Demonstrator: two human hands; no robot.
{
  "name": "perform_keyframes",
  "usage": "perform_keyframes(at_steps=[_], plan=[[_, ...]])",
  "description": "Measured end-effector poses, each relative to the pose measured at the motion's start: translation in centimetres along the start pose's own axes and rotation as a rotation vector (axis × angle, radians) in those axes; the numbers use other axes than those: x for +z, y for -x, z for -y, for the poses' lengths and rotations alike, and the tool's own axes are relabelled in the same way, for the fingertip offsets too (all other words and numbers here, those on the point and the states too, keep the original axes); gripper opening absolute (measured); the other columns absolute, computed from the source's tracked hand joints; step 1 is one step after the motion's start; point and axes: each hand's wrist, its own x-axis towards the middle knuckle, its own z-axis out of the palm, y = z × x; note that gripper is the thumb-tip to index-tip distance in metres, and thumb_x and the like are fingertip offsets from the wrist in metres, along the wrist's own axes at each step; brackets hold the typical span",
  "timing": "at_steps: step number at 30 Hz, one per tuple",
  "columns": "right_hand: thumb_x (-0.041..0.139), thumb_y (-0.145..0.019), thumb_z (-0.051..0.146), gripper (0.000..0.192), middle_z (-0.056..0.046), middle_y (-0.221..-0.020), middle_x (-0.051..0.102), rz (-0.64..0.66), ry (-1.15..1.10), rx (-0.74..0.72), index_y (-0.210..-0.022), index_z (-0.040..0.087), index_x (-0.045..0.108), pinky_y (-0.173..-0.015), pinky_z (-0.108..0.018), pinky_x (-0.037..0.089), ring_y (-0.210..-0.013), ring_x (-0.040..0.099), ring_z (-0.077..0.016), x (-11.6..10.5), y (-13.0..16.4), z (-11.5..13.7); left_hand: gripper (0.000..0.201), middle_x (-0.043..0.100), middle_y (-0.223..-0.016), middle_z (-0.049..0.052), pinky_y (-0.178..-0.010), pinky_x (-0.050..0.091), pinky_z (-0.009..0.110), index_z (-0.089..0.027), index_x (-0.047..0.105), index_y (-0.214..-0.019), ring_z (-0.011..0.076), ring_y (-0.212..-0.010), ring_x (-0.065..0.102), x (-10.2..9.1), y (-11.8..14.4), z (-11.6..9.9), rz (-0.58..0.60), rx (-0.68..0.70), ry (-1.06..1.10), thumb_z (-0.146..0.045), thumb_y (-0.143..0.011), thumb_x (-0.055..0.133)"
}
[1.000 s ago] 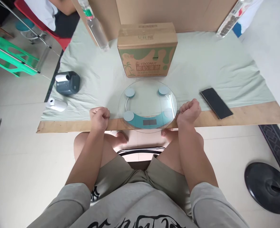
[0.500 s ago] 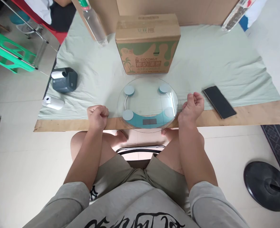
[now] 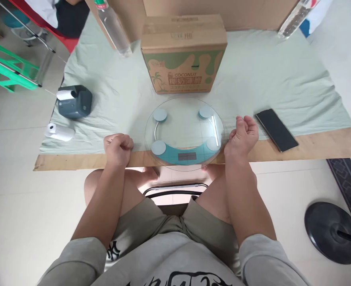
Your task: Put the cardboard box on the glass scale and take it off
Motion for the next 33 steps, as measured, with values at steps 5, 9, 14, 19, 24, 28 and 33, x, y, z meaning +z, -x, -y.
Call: perform_keyframes(at_steps=[5,9,14,19,24,28,33], plan=[[0.066,-0.084,0.011,0.021,0.008,-0.077,0.053,-0.015,0.001,-0.004,-0.098,0.019,0.053,-0.039,-0.016,0.022,-0.044,0.031,-0.0002,0.1,-0.5,0.4,0.045,0.009,-0.051,-0.006,-0.049,0.007,0.028,-0.02,0.015,-0.049,0.004,-0.046,0.012,0.7,-2.6,-1.6,0.007,0.005,-0.023,-0.019,-0.059,0.06],[0.065,-0.084,0.01,0.019,0.008,-0.078,0.053,-0.001,0.035,-0.052,-0.095,0.02,0.053,-0.039,-0.016,0.021,-0.044,0.032,-0.0003,1.4,-1.9,1.4,0.05,0.01,-0.048,-0.006,-0.046,0.007,0.027,-0.021,0.018,-0.046,0.005,-0.044,0.013,1.7,-7.5,-3.0,0.094,0.074,-0.121,-0.017,-0.066,0.063],[0.061,-0.084,0.004,0.022,0.003,-0.089,0.065,0.167,0.194,-0.183,-0.099,0.019,0.057,-0.042,-0.018,0.027,-0.05,0.044,-0.0024,6.7,-6.8,1.8,0.028,0.054,-0.063,0.002,-0.058,0.038,0.022,-0.013,0.058,-0.062,0.01,-0.061,0.053,4.2,-15.8,-2.9,0.133,0.122,-0.188,-0.015,-0.089,0.062],[0.054,-0.055,-0.022,0.08,0.002,-0.123,0.068,0.699,0.349,-0.196,-0.121,0.022,0.059,-0.095,-0.024,0.053,-0.114,0.064,-0.0089,12.3,-11.4,-0.6,0.043,0.056,-0.151,0.004,-0.105,0.051,0.045,-0.033,0.062,-0.134,0.0318,-0.137,0.056,7.7,-20.1,-1.1,0.302,-0.113,-0.082,-0.036,-0.093,0.074],[0.052,-0.054,-0.018,0.082,0.005,-0.121,0.066,0.832,0.222,-0.184,-0.124,0.024,0.049,-0.104,-0.026,0.052,-0.116,0.062,-0.0097,15.0,-11.2,-2.2,0.053,0.051,-0.161,-0.003,-0.096,0.06,0.043,-0.041,0.058,-0.138,0.0352,-0.135,0.058,9.6,-19.3,-0.7,0.437,-0.059,0.002,-0.047,-0.089,0.076],[0.054,-0.056,-0.014,0.081,0.006,-0.121,0.066,0.8,0.208,-0.203,-0.124,0.028,0.047,-0.106,-0.026,0.052,-0.122,0.061,-0.0108,15.1,-9.6,-0.4,0.057,0.052,-0.161,-0.005,-0.089,0.063,0.045,-0.041,0.063,-0.132,0.0381,-0.135,0.057,9.6,-17.9,-3.0,0.403,-0.047,-0.023,-0.056,-0.08,0.081],[0.065,-0.064,0.005,0.064,0.005,-0.109,0.062,0.913,0.136,-0.364,-0.121,0.032,0.054,-0.087,-0.026,0.055,-0.107,0.062,-0.0136,10.3,-5.9,4.6,0.053,0.054,-0.156,-0.007,-0.087,0.062,0.04,-0.039,0.067,-0.129,0.0375,-0.145,0.051,9.4,-10.9,-9.0,0.474,0.142,-0.033,-0.056,-0.081,0.083]])
